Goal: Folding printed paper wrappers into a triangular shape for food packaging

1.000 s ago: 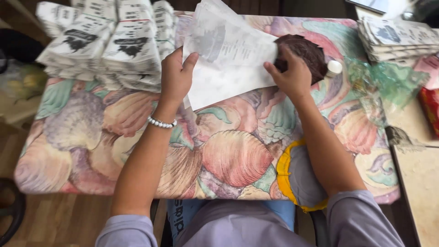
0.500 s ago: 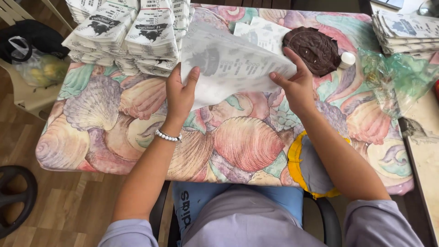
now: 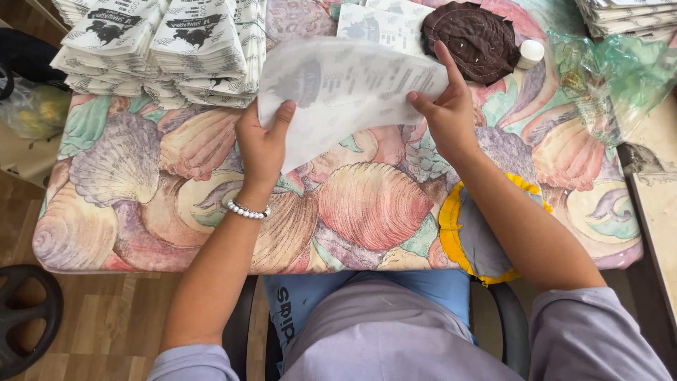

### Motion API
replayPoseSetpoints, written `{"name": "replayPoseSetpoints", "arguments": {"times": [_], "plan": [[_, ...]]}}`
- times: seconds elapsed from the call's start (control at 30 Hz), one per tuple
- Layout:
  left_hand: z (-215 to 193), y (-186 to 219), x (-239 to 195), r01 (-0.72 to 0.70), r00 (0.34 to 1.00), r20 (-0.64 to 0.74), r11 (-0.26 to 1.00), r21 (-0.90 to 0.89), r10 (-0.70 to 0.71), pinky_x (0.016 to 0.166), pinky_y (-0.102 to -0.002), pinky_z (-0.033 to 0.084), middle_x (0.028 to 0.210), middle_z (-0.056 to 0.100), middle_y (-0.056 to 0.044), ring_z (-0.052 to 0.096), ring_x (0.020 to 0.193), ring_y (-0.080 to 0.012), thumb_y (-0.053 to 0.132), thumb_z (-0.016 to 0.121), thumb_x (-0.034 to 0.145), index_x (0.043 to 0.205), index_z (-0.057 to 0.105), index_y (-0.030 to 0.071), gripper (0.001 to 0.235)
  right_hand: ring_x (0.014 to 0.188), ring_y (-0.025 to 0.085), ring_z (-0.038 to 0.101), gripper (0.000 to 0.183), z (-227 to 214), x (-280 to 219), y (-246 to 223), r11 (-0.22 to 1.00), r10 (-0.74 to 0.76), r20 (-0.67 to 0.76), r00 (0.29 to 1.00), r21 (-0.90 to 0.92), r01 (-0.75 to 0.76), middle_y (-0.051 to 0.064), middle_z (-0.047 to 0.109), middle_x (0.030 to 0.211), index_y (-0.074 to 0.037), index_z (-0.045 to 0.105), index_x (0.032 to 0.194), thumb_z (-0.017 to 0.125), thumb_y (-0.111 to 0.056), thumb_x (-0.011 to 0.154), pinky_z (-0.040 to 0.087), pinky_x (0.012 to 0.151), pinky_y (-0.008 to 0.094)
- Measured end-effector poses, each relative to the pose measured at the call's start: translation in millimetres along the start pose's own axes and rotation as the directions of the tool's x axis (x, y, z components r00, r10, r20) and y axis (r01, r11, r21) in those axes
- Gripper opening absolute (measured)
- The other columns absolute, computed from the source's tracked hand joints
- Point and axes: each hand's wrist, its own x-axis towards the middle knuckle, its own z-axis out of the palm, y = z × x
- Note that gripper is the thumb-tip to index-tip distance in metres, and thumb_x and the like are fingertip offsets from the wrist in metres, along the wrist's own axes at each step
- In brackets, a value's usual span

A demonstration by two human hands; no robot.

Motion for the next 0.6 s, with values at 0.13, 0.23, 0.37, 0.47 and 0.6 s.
{"name": "replayPoseSetpoints", "arguments": {"times": [0.13, 0.23, 0.37, 0.47, 0.6], "plan": [[-2.6, 1.6, 3.8, 0.0, 0.999, -0.04, 1.0, -0.025, -0.001, 0.095, -0.035, 0.061, 0.111, 0.076, -0.012, 0.073, 0.109, -0.0233, 0.024, 0.077, 0.095, 0.113, 0.072, 0.002, 0.029, 0.137, 0.024, 0.057, 0.075, -0.6, -0.1, -5.0, 0.997, -0.071, 0.014, 0.997, 0.012, 0.07, 0.013, 0.039, 0.164, -0.01, 0.031, 0.159, 0.069, 0.014, 0.098, 0.059, 0.112, 0.038], [-0.5, 11.7, 2.9, 0.045, 0.999, -0.005, 0.999, -0.001, -0.045, 0.099, -0.036, 0.057, 0.117, 0.072, -0.012, 0.069, 0.112, -0.0253, 0.035, 0.07, 0.097, 0.12, 0.063, 0.004, 0.039, 0.142, 0.028, 0.053, 0.079, -2.0, 0.3, -4.5, 0.998, -0.032, 0.035, 0.999, 0.053, 0.03, 0.014, 0.03, 0.167, -0.01, 0.032, 0.158, 0.073, 0.013, 0.095, 0.059, 0.115, 0.042], [-5.2, 7.8, 1.4, 0.052, 0.979, 0.196, 0.998, 0.028, -0.056, 0.1, -0.039, 0.053, 0.13, 0.065, -0.013, 0.065, 0.119, -0.0278, 0.011, 0.065, 0.096, 0.136, 0.051, 0.005, 0.043, 0.123, 0.019, 0.063, 0.077, -4.6, 2.7, 4.0, 0.998, 0.04, -0.067, 0.997, 0.054, -0.037, 0.01, 0.05, 0.157, -0.011, 0.034, 0.158, 0.069, 0.016, 0.095, 0.065, 0.106, 0.036], [-11.3, 17.3, 4.3, 0.161, 0.966, 0.199, 0.986, 0.043, -0.166, 0.103, -0.036, 0.053, 0.127, 0.07, -0.01, 0.066, 0.119, -0.023, 0.0, 0.06, 0.094, 0.132, 0.059, 0.003, 0.038, 0.145, 0.025, 0.049, 0.073, -12.7, 4.8, 11.7, 0.997, -0.065, -0.05, 0.997, 0.031, 0.066, 0.012, 0.034, 0.166, -0.011, 0.037, 0.157, 0.068, 0.02, 0.098, 0.057, 0.117, 0.039], [-9.4, 17.1, 0.7, 0.071, 0.985, 0.149, 0.994, 0.083, -0.083, 0.102, -0.037, 0.053, 0.125, 0.072, -0.011, 0.067, 0.118, -0.0247, 0.002, 0.062, 0.096, 0.13, 0.062, 0.002, 0.034, 0.127, 0.018, 0.061, 0.077, -6.5, 2.7, 3.8, 0.994, 0.002, -0.067, 0.998, 0.109, 0.006, 0.01, 0.045, 0.162, -0.014, 0.038, 0.158, 0.071, 0.016, 0.095, 0.062, 0.107, 0.034]]}}
